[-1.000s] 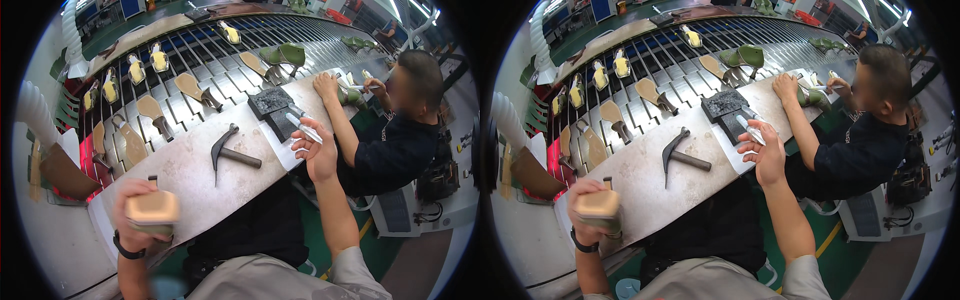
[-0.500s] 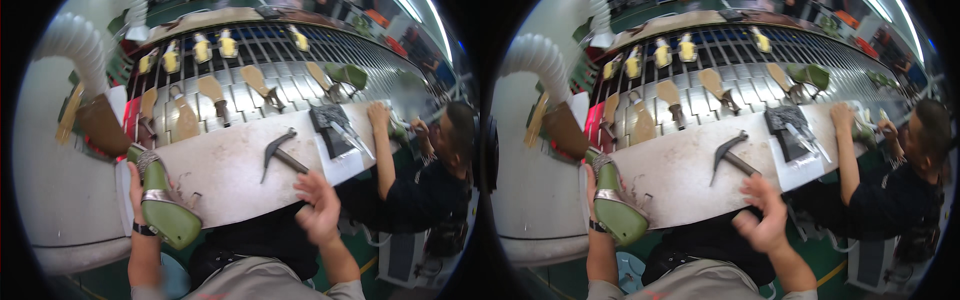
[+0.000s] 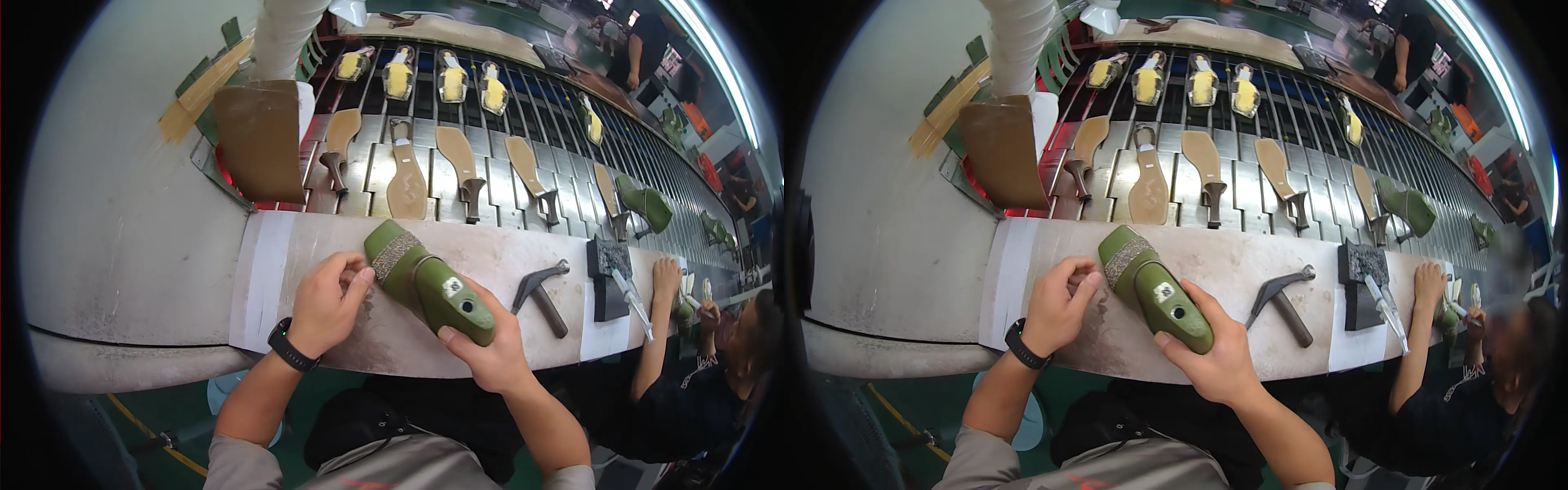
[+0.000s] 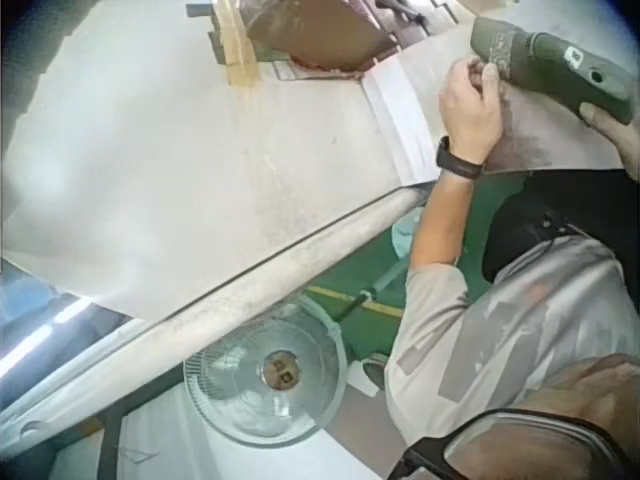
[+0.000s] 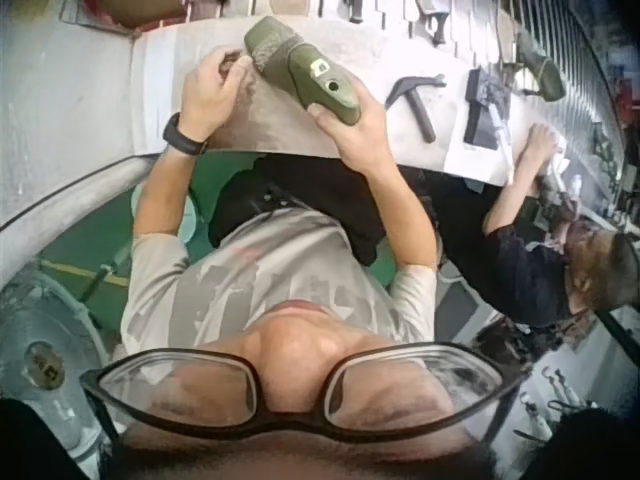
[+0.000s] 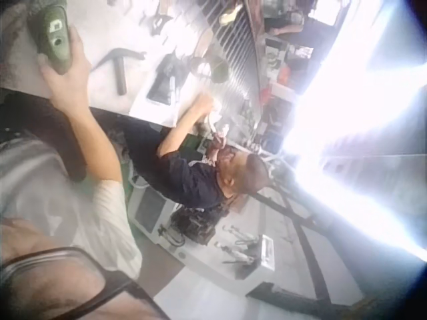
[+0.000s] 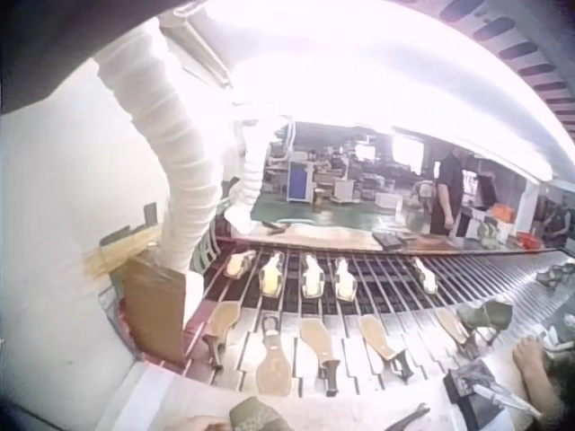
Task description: The person assembles high-heeled shoes on a conveyor line by pressing soles onto lasted shoes by hand, hammering the edges with a hammer, and applying adhesive along the seams using a syringe.
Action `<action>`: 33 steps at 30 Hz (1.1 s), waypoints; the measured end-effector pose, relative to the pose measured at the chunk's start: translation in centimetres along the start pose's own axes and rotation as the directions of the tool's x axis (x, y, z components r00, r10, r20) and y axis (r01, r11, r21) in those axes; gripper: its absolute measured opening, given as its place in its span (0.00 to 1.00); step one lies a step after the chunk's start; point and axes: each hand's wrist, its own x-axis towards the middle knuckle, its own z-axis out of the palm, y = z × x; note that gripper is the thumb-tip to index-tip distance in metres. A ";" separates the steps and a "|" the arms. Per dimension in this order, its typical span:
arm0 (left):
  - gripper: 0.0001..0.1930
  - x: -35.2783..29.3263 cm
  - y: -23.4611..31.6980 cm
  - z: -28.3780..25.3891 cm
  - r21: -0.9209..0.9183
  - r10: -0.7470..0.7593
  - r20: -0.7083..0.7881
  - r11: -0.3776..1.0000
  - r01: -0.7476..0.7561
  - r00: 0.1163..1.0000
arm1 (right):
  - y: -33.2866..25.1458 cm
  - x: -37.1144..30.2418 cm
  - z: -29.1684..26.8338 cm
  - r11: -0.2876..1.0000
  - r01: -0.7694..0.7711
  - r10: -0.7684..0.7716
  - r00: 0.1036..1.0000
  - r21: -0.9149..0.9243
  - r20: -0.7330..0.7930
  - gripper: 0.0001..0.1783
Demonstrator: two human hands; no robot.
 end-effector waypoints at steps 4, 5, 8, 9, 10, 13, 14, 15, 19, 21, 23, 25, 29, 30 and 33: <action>0.28 7.8 -3.6 0.2 0.095 0.153 -0.306 0.987 -0.130 0.940 | -2.5 1.8 -0.9 0.863 -0.218 0.225 0.973 0.455 0.039 0.32; 0.32 10.5 -4.4 0.2 0.145 0.171 -0.320 0.981 -0.131 0.932 | -3.1 2.7 -1.2 0.817 -0.216 0.230 0.972 0.536 0.041 0.31; 0.35 16.6 -6.4 0.2 0.350 0.184 -0.395 0.936 -0.038 0.900 | -3.6 4.8 -0.9 0.815 -0.189 0.249 0.968 0.548 -0.035 0.32; 0.35 17.7 -6.3 0.5 0.487 0.201 -0.442 0.872 0.046 0.874 | -3.5 5.5 -0.9 0.819 -0.200 0.273 0.960 0.538 -0.059 0.34; 0.35 18.2 -6.5 0.5 0.482 0.196 -0.446 0.875 0.050 0.873 | -3.6 6.2 -0.8 0.822 -0.203 0.274 0.960 0.532 -0.057 0.34; 0.32 18.7 -7.1 -0.1 0.387 0.016 -0.121 0.922 0.033 0.993 | -4.3 9.2 0.2 0.811 -0.187 0.287 0.953 0.554 -0.098 0.33; 0.33 18.5 -6.7 -0.2 0.372 0.055 -0.029 0.928 -0.040 0.998 | -4.9 10.8 0.8 0.797 -0.167 0.275 0.956 0.581 -0.102 0.31; 0.33 18.0 -6.2 -0.2 0.352 0.097 0.062 0.929 -0.113 0.993 | -5.5 12.6 1.2 0.780 -0.144 0.260 0.960 0.609 -0.107 0.31; 0.42 13.6 -2.5 3.3 0.508 0.250 -0.010 0.835 -0.211 0.968 | -6.5 21.5 3.8 0.795 -0.194 0.275 0.960 0.575 -0.056 0.25; 0.39 10.7 -0.8 5.5 0.590 0.382 0.098 0.721 -0.363 0.919 | -5.6 26.3 6.3 0.806 -0.166 0.248 0.966 0.568 -0.069 0.20; 0.32 8.8 -0.6 5.4 0.498 0.379 0.254 0.737 -0.456 0.890 | -5.2 29.1 11.3 0.941 -0.127 0.197 0.959 0.313 -0.202 0.23; 0.26 8.7 -0.6 5.6 0.328 0.503 0.303 0.742 -0.584 0.809 | -2.0 31.9 15.3 0.955 -0.045 0.075 0.993 0.292 -0.091 0.27; 0.23 9.1 -1.1 6.6 0.254 0.564 0.323 0.721 -0.644 0.760 | 0.0 34.0 18.9 0.995 0.057 -0.050 0.995 -0.076 0.089 0.46; 0.22 9.2 -0.7 6.9 0.236 0.519 0.368 0.750 -0.618 0.771 | 0.0 34.5 18.2 0.996 0.055 -0.048 0.994 -0.070 0.101 0.46; 0.21 9.5 0.6 7.2 0.135 0.432 0.432 0.837 -0.531 0.792 | 0.0 35.2 17.5 0.989 0.036 -0.018 0.992 -0.145 0.123 0.47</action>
